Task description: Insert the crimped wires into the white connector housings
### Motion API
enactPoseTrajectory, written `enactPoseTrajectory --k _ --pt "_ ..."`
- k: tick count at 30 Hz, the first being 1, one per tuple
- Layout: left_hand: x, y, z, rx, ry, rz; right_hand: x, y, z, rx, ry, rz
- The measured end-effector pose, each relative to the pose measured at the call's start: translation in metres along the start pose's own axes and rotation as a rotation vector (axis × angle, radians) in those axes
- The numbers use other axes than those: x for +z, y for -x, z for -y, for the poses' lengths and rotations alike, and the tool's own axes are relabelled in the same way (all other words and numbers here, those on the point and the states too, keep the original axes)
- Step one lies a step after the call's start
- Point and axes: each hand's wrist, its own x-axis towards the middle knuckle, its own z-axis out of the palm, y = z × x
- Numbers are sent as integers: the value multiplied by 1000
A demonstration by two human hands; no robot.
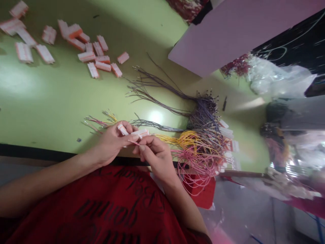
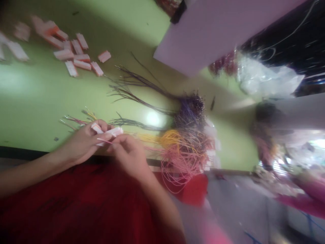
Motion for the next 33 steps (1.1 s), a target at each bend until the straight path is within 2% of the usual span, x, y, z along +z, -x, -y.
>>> enactPoseTrajectory --k 2,4,7,9,15,25,33 --pt "-4 1 4 12 -165 -24 -4 -2 -3 4 9 -43" --pt "-9 1 5 -16 -212 -21 -8 -2 -7 -1 68 -98" --pt "-14 2 3 -69 -67 9 -12 0 -12 -40 212 -204" --pt "-17 2 2 -109 24 24 -13 2 -14 -83 286 -229" --pt "-21 3 1 -215 122 25 -9 8 -16 -155 376 -239" --pt "-21 1 4 -203 143 32 -7 8 -8 -268 509 -169" --pt "-17 4 7 -145 74 12 -9 8 -11 -447 737 -113"
